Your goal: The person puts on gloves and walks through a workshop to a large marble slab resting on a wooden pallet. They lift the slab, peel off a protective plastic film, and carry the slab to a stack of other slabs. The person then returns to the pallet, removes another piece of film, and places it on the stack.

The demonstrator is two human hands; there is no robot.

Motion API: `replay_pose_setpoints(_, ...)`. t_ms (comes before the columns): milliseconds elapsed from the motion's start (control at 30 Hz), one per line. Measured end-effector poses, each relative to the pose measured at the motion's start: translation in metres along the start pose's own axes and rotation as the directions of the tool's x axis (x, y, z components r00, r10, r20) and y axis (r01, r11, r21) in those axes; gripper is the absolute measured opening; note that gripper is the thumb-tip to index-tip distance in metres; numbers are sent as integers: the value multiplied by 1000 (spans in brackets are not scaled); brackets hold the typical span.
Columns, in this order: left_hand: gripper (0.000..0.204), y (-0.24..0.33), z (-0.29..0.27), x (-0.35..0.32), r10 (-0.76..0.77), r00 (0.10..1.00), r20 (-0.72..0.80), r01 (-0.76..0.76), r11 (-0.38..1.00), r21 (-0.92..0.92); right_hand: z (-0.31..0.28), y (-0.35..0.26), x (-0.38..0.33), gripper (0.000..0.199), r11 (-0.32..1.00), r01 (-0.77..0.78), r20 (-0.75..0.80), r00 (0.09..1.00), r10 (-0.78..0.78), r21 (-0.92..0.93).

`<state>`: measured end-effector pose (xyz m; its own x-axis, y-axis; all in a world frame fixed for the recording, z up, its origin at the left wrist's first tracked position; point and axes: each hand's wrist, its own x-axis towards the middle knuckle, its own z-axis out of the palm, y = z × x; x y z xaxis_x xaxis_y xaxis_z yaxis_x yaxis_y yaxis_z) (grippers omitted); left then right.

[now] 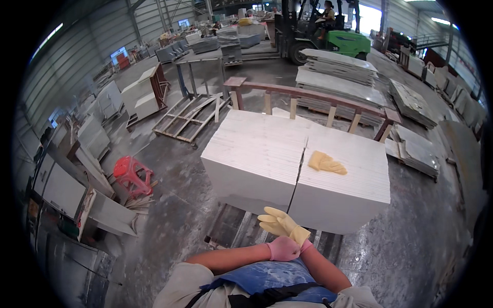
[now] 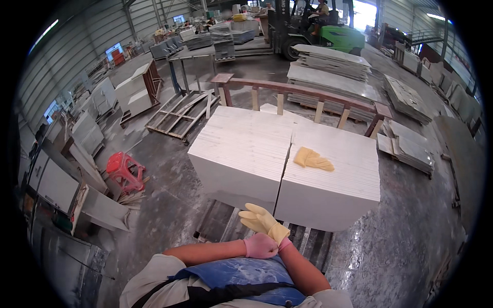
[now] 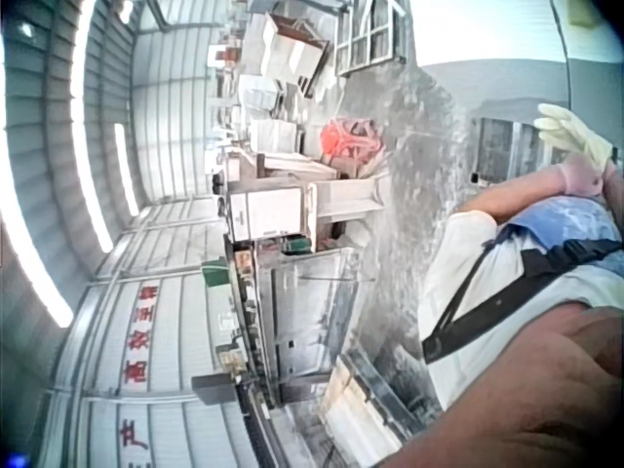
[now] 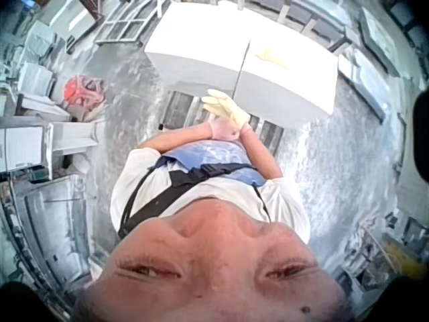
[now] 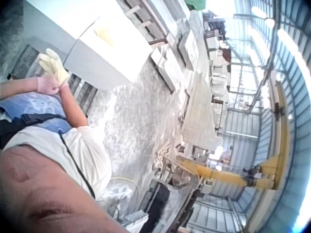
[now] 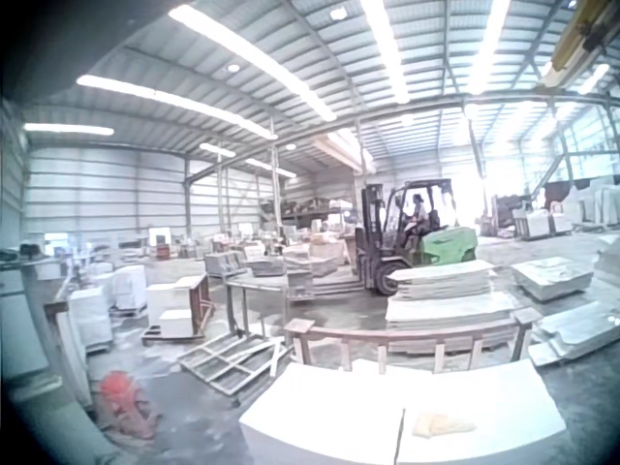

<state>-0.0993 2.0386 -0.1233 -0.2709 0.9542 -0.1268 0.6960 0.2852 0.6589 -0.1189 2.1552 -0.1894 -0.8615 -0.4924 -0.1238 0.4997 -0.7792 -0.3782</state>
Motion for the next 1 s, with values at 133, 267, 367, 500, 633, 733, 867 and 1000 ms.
replay_pose_setpoints(133, 29, -9, 12, -3, -29, 999, -17, 29, 999, 35, 2, 10, 6, 86, 998, 64, -81, 995, -63, 16)
replay_pose_setpoints(267, 31, -13, 15, -3, -41, 999, -16, 41, 998, 41, -3, 11, 12, 88, 997, 43, -115, 993, -35, 69)
replay_pose_setpoints(367, 32, -15, 15, -1, -2, 999, -38, 2, 1000, -6, -40, 28, 23, 90, 983, 82, -20, 997, -80, 163)
replay_pose_setpoints(500, 31, -15, 17, 0, -42, 995, -89, 35, 997, -73, -78, 38, 31, 87, 968, 150, 28, 987, -159, 203)
replay_pose_setpoints(633, 30, -18, 20, 6, -43, 991, -124, 34, 997, -73, -82, 41, 30, 84, 951, 217, 11, 974, -224, 219)
replay_pose_setpoints(733, 30, -17, 16, 4, -23, 996, -84, 18, 997, -68, -62, 33, 28, 83, 932, 250, -25, 967, -252, 264)
replay_pose_setpoints(867, 30, -16, 23, -6, 13, 999, -49, -17, 997, -78, -33, 29, 17, 78, 948, 226, -74, 974, -215, 222)
replay_pose_setpoints(1000, 31, -13, 23, -9, -9, 998, -59, 5, 998, -66, -21, 26, 16, 78, 961, 220, -38, 976, -216, 167)
